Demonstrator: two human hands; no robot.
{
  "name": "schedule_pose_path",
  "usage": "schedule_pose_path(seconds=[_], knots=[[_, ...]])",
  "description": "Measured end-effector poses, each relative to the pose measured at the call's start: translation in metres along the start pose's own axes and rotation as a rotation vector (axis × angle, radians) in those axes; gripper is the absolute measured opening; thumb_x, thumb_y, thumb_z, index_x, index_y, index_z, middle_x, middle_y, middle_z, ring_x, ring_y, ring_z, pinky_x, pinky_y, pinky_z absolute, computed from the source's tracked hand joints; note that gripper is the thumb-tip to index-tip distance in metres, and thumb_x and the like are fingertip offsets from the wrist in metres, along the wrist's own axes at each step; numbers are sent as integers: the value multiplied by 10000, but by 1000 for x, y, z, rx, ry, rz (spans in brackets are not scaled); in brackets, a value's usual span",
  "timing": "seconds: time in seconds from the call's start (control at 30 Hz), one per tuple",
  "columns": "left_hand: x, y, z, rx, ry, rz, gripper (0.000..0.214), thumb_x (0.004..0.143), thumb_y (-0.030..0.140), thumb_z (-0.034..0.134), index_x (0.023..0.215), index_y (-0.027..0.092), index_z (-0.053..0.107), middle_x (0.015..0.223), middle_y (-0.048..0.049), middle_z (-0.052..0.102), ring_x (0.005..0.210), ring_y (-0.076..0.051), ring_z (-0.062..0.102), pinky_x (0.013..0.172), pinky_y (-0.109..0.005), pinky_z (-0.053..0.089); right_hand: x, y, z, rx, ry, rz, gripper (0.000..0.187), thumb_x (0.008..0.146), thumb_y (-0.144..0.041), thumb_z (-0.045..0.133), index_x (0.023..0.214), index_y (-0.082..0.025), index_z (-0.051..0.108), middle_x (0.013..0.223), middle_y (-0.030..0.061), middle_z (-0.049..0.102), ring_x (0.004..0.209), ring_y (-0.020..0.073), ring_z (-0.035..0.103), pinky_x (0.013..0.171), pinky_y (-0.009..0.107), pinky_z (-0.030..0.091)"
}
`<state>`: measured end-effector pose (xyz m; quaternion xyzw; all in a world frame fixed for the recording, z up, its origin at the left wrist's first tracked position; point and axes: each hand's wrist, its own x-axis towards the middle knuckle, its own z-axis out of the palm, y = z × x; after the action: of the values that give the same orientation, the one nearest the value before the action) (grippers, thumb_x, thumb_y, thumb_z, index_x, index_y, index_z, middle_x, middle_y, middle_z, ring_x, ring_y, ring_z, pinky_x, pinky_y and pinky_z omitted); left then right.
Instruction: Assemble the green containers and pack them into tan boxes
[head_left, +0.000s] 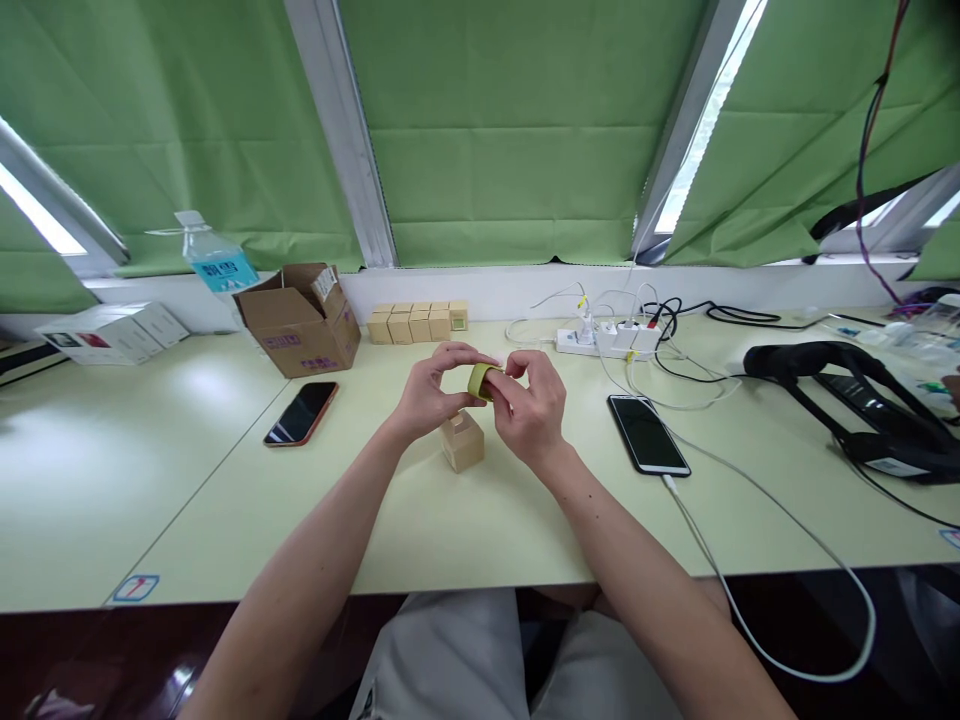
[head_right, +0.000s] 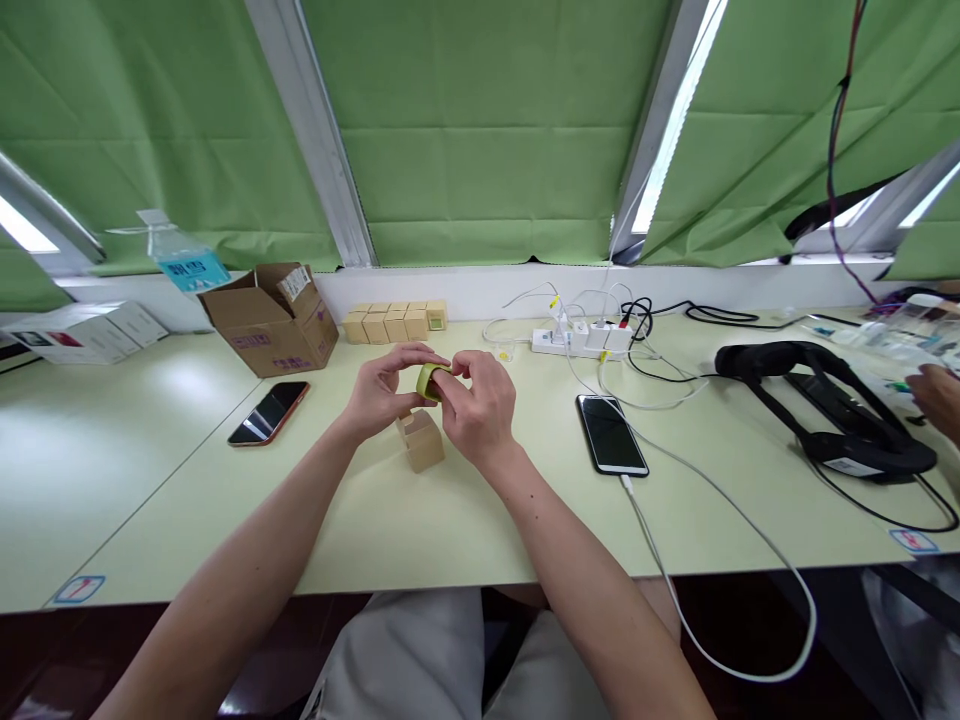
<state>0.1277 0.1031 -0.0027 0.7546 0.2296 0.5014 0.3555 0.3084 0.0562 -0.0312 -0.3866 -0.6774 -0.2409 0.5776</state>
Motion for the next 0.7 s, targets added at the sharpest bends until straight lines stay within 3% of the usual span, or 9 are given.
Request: schedule_pose_path(seconds=[0.2, 0.33, 0.53, 0.7], knots=[[0, -1, 1, -15, -3, -4, 413, 679, 204, 945, 1071, 320, 886, 1139, -66, 787, 1228, -324, 671, 1170, -510, 515, 4, 4, -2, -20, 25, -66, 225, 1046, -187, 624, 904, -267, 778, 958, 74, 602, 884, 210, 606, 691, 346, 498], [0, -5, 0, -44, 4, 11, 443, 668, 211, 969, 1092, 304, 883, 1133, -65, 805, 1217, -319, 685, 1151, -500, 522, 5, 8, -5, 106, 40, -71, 137, 1040, -211, 667, 1045, -281, 785, 1011, 87, 664, 903, 221, 681, 686, 358, 581], [2, -8, -3, -116, 55, 4, 506, 650, 257, 1005, 1131, 264, 846, 1203, -76, 832, 1246, -322, 724, 1186, -518, 524, 4, 9, -10, 275, 66, -89, 226, 1015, -281, 702, 1235, -275, 752, 1205, 149, 756, 1088, 315, 778, 860, 505, 710], [2, -10, -3, -142, 78, 3, 517, 639, 256, 1024, 1128, 262, 855, 1183, -75, 833, 1224, -312, 730, 1168, -496, 530, 3, 5, -5, 313, 63, -146, 308, 1020, -227, 713, 1321, -277, 750, 1324, 161, 780, 1180, 313, 792, 913, 505, 730]])
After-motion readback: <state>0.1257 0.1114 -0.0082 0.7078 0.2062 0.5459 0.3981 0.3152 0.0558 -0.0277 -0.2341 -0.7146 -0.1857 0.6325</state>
